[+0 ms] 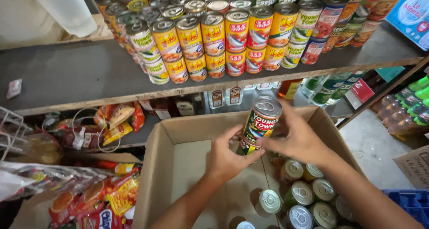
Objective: The recorder is taking canned food items from a box and arranging them neatly on grocery store shelves.
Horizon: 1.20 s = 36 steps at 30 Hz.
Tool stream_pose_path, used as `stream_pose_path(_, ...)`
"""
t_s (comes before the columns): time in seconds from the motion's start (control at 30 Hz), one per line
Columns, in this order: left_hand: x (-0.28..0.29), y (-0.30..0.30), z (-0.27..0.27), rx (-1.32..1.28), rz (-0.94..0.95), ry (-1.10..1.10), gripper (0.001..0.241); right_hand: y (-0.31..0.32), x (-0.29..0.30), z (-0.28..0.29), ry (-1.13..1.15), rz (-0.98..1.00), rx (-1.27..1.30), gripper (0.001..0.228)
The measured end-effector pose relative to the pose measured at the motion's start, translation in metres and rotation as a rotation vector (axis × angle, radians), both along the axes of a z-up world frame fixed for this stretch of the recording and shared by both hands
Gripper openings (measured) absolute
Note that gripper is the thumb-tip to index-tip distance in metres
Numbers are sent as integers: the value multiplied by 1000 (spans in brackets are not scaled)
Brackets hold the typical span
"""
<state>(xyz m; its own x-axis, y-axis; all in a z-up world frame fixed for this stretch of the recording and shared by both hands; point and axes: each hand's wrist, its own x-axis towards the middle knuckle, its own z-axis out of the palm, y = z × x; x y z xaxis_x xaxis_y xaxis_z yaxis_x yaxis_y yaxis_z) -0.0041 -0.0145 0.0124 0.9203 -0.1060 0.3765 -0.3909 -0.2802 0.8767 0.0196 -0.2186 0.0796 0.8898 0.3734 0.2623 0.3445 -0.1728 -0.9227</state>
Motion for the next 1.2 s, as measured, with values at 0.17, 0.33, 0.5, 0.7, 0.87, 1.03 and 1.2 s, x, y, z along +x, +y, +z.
stream_pose_path(0.17, 14, -24, 15, -28, -17, 6, 71, -16, -10, 2, 180, -36, -96, 100)
stream_pose_path(0.33, 30, -53, 24, -148, -145, -17, 68, -65, 2, -19, 247, -107, -6, 84)
stream_pose_path(0.5, 46, -75, 8, -403, -515, 106, 65, -95, 10, -8, 130, -117, 156, 52)
stream_pose_path(0.7, 53, -81, 12, -419, -599, 177, 73, -106, 8, 18, 77, 29, 199, 64)
stream_pose_path(0.87, 57, -83, 14, -426, -673, 212, 76, -119, 11, 15, 50, 81, 157, 67)
stream_pose_path(1.03, 57, -86, 17, -430, -687, 223, 77, -123, 11, 11, 110, 70, 120, 64)
stream_pose_path(1.2, 56, -87, 12, -499, -733, 193, 74, -124, 10, 7, 113, 119, 145, 67)
